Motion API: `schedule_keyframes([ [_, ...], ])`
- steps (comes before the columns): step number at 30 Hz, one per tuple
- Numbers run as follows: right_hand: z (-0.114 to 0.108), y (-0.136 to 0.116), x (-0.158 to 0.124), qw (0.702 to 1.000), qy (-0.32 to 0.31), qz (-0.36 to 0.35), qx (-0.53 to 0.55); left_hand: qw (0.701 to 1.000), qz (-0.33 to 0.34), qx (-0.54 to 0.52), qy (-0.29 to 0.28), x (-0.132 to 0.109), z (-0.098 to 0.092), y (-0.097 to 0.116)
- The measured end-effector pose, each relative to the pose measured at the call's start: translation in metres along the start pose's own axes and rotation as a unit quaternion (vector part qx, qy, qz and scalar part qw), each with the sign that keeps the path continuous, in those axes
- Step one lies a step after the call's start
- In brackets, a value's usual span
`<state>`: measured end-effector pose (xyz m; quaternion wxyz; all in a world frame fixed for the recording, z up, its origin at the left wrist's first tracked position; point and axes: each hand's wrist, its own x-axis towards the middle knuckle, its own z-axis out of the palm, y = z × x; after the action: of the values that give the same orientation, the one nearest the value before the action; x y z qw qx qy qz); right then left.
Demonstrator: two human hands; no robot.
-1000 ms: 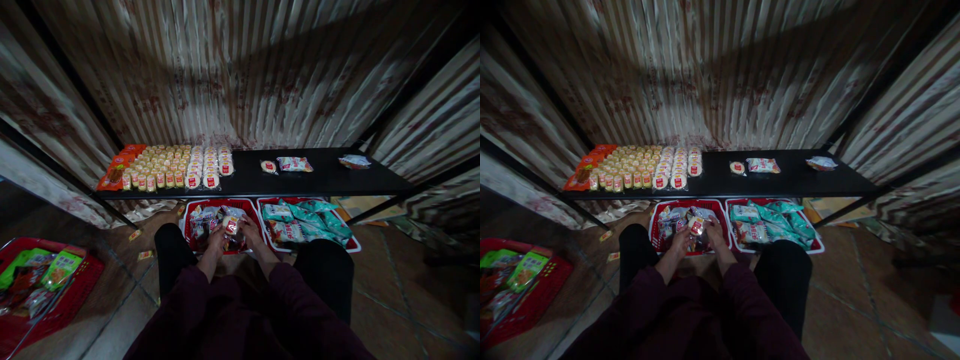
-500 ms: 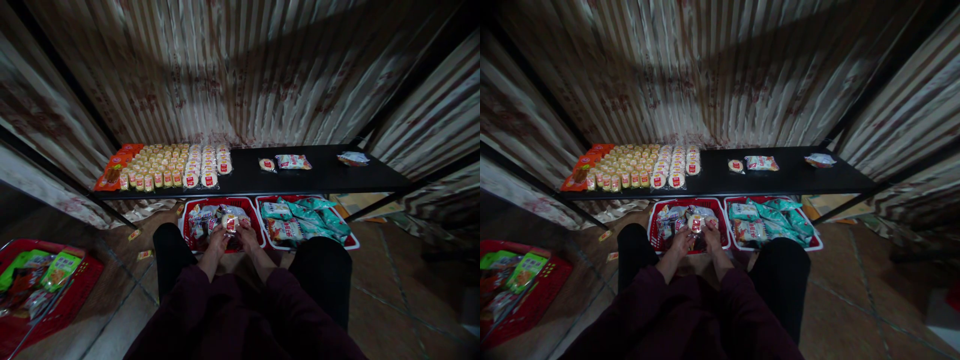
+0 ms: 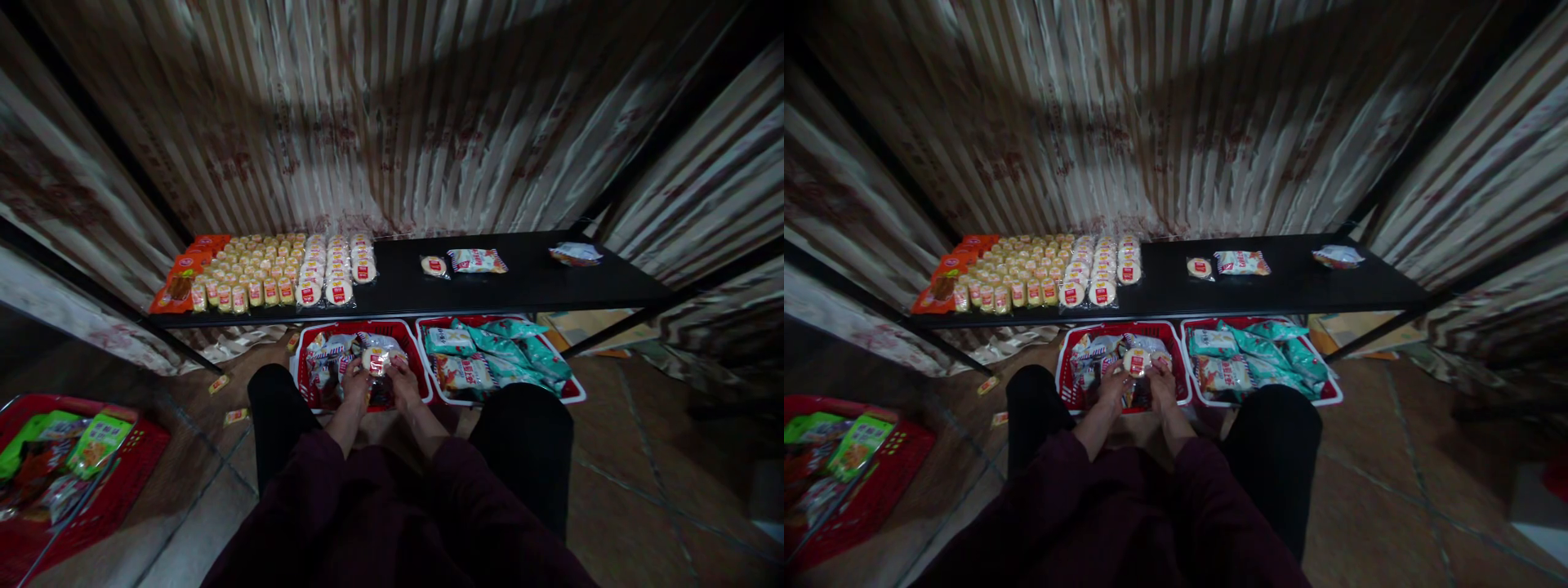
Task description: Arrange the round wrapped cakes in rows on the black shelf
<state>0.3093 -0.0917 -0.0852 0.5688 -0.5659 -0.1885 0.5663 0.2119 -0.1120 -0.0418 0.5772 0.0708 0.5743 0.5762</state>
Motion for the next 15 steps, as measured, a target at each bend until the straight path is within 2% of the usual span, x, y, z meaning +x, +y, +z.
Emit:
schedule_keyframes([
  [5, 0.003, 0.003, 0.003, 1.0, 0.002, 0.002, -0.006, 0.999, 0.049, 0.017, 0.002, 0.007, 0.001, -0.005],
  [11, 0.011, 0.001, 0.0, 0.999, 0.015, 0.015, 0.036, 0.997, 0.072, 0.029, -0.008, 0.011, 0.003, -0.009],
  [15, 0.014, -0.006, -0.003, 0.999, -0.002, 0.004, 0.041, 0.997, 0.067, 0.046, -0.012, 0.011, 0.005, -0.008],
])
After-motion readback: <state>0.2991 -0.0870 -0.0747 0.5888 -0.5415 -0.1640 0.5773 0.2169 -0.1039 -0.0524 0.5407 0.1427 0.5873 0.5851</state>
